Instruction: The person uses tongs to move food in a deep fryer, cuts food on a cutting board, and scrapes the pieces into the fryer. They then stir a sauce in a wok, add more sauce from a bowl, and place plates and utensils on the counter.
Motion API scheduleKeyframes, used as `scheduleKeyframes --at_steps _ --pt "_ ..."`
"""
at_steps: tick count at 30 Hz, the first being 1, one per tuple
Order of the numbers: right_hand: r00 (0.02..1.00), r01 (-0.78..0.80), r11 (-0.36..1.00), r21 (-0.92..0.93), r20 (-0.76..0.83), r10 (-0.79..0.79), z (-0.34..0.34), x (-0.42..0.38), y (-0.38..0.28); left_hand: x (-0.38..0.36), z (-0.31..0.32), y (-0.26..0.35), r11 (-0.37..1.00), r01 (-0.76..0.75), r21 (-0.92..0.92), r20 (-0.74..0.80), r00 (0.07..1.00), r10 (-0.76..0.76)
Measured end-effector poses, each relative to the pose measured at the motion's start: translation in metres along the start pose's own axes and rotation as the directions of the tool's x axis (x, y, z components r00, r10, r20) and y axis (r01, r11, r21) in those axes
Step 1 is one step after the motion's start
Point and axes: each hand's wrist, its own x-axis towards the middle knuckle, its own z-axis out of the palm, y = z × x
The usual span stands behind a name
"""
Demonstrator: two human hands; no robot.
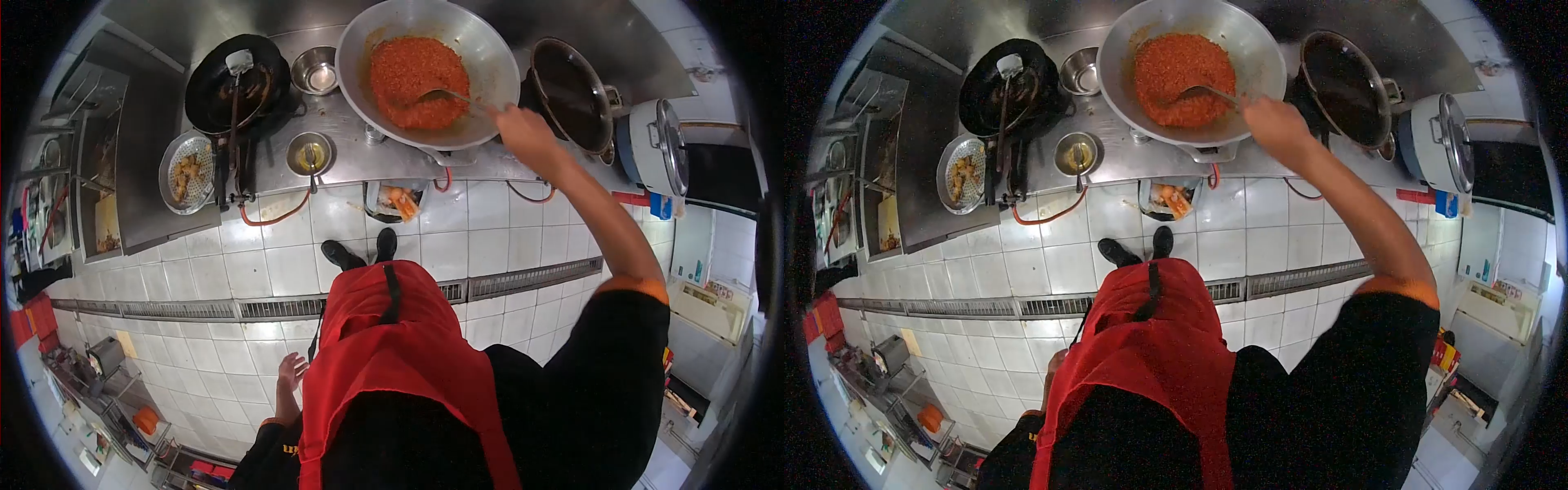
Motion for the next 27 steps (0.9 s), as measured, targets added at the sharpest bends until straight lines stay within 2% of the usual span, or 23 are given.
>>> scheduleKeyframes --at_steps 2,3,5,6,7,10,12,13,14,17,19,20,22,26,27 --pt "0.969 -0.216 0.973 -0.087 0.107 0.224 -0.003 -0.024 -0.011 0.024 -0.012 -0.022 0.942 -0.082 0.326 0.142 0.989 0.037" --pt "0.970 -0.211 0.973 -0.091 0.103 0.220 -0.008 -0.036 -0.022 -0.003 0.013 -0.011 0.979 0.077 0.189 0.019 0.996 -0.082" --pt "0.906 -0.351 0.927 -0.130 0.206 0.371 -0.017 -0.051 -0.042 0.031 -0.001 -0.042 0.992 0.057 0.113 0.071 0.995 -0.065" --pt "0.907 -0.350 0.928 -0.127 0.200 0.369 -0.013 -0.047 -0.046 0.055 -0.013 -0.061 0.998 0.041 0.042 0.119 0.992 -0.046" --pt "0.907 -0.368 0.925 -0.096 0.181 0.380 -0.004 -0.041 -0.054 0.071 -0.024 -0.073 0.998 -0.003 0.068 0.166 0.986 -0.008" --pt "0.936 -0.350 0.937 0.020 0.053 0.349 0.044 -0.002 -0.056 -0.037 0.043 0.023 0.942 0.094 0.322 -0.027 0.996 -0.090" --pt "0.974 -0.200 0.980 -0.022 -0.108 0.197 0.081 0.037 -0.033 -0.026 0.025 0.023 0.981 0.048 0.188 -0.035 0.998 -0.043" --pt "0.961 -0.273 0.962 0.021 -0.040 0.273 0.072 0.062 -0.026 -0.024 0.018 0.019 0.999 -0.006 0.044 -0.056 0.998 0.008" --pt "0.938 -0.346 0.936 0.062 0.023 0.345 0.057 0.086 -0.019 -0.033 0.017 0.022 0.998 -0.053 0.037 -0.064 0.996 0.056" --pt "0.942 -0.325 0.943 0.078 -0.059 0.330 0.049 0.118 0.004 -0.042 0.013 0.009 0.996 -0.068 -0.064 -0.088 0.994 0.062" --pt "0.854 -0.422 0.901 0.101 -0.290 0.433 0.046 0.127 0.005 -0.043 0.013 -0.016 0.989 -0.116 -0.092 -0.061 0.992 0.110" --pt "0.856 -0.419 0.903 0.098 -0.289 0.429 0.053 0.132 0.008 -0.046 0.021 -0.022 0.996 -0.092 0.013 -0.076 0.993 0.093" --pt "0.917 -0.352 0.922 0.163 -0.137 0.375 0.079 0.142 0.016 -0.036 0.023 -0.045 0.992 -0.039 0.120 -0.029 0.999 0.043" --pt "0.926 -0.359 0.916 0.180 -0.050 0.373 0.077 0.101 -0.019 -0.005 0.013 -0.077 0.995 -0.019 0.094 0.058 0.998 0.013" --pt "0.933 -0.357 0.926 0.126 0.000 0.360 0.066 0.083 -0.024 -0.002 0.012 -0.079 0.996 -0.015 0.091 0.064 0.998 0.009"
